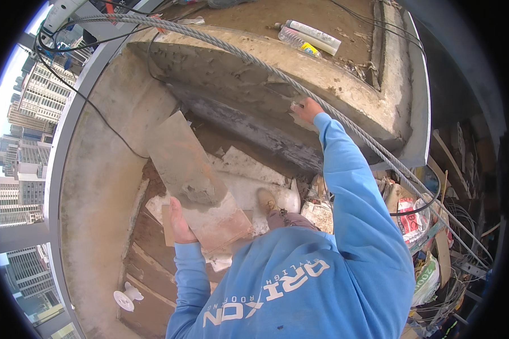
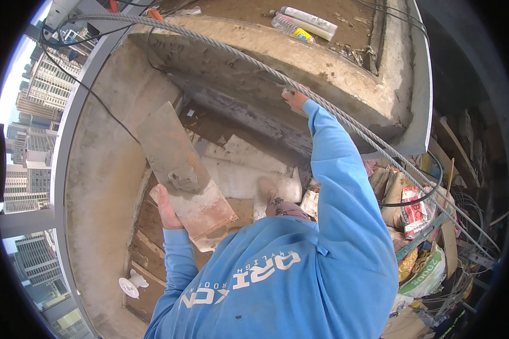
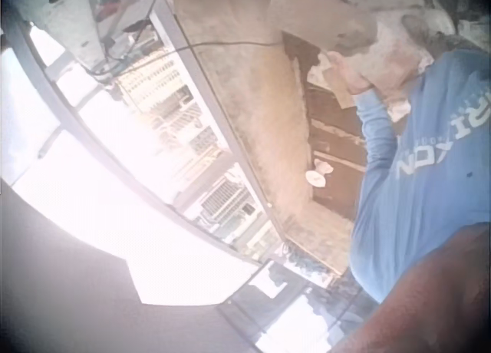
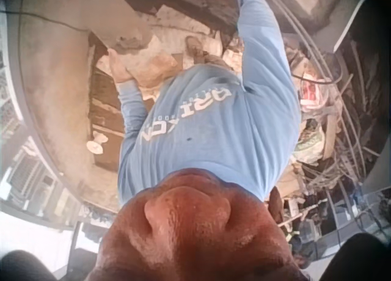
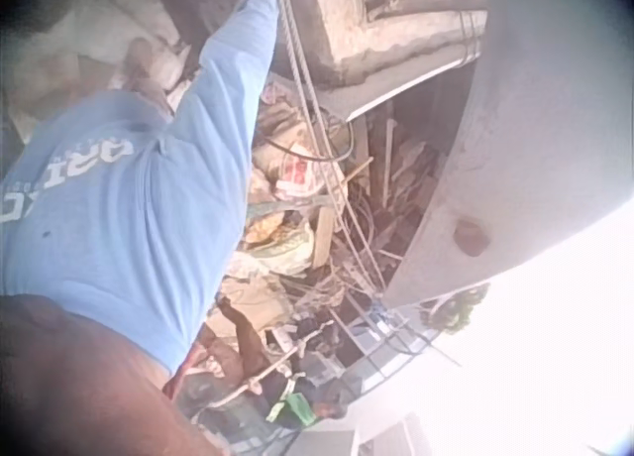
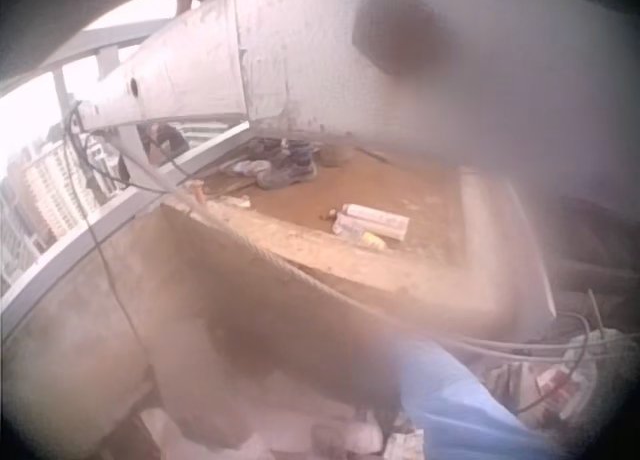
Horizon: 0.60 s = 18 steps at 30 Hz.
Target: The person scoops cement from a pile using a trowel and applies it to a wall surface, smoothing it with a hawk. The person repeatedly transfers cement from the hawk to the wall and smooths the surface.
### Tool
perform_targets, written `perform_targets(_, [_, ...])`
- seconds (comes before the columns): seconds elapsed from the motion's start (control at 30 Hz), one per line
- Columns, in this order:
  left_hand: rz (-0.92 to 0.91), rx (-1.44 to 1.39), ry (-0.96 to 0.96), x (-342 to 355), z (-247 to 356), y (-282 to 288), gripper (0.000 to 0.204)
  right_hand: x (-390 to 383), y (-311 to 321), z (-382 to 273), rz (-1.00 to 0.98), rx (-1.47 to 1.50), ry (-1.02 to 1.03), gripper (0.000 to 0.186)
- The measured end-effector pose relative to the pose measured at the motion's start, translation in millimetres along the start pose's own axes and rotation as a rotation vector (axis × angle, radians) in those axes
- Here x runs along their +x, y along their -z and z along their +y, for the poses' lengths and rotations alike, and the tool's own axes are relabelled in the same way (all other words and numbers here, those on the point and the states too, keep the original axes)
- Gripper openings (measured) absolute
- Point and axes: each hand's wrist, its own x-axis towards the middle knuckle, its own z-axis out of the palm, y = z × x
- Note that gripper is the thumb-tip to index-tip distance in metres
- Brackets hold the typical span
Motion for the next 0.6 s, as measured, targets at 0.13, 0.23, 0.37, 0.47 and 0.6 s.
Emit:
perform_targets(0.13, [-0.023,0.003,0.011,-9.5,-2.5,21.6,0.053,-34.0,9.7,67.4,0.172,-0.064,0.028,0.048])
perform_targets(0.23, [0.044,-0.043,0.008,-18.0,1.2,26.0,0.051,-73.2,27.6,74.2,0.150,-0.112,0.032,0.048])
perform_targets(0.37, [-0.033,-0.112,0.027,-6.1,2.6,21.1,0.044,-125.5,14.1,45.8,0.328,-0.168,0.104,0.042])
perform_targets(0.47, [-0.084,-0.141,0.030,13.9,0.8,11.1,0.044,-151.3,6.5,-1.5,0.310,-0.127,0.347,0.036])
perform_targets(0.6, [-0.144,-0.131,0.030,41.4,5.2,-5.2,0.045,-179.6,15.0,-73.3,0.228,-0.024,0.707,0.032])
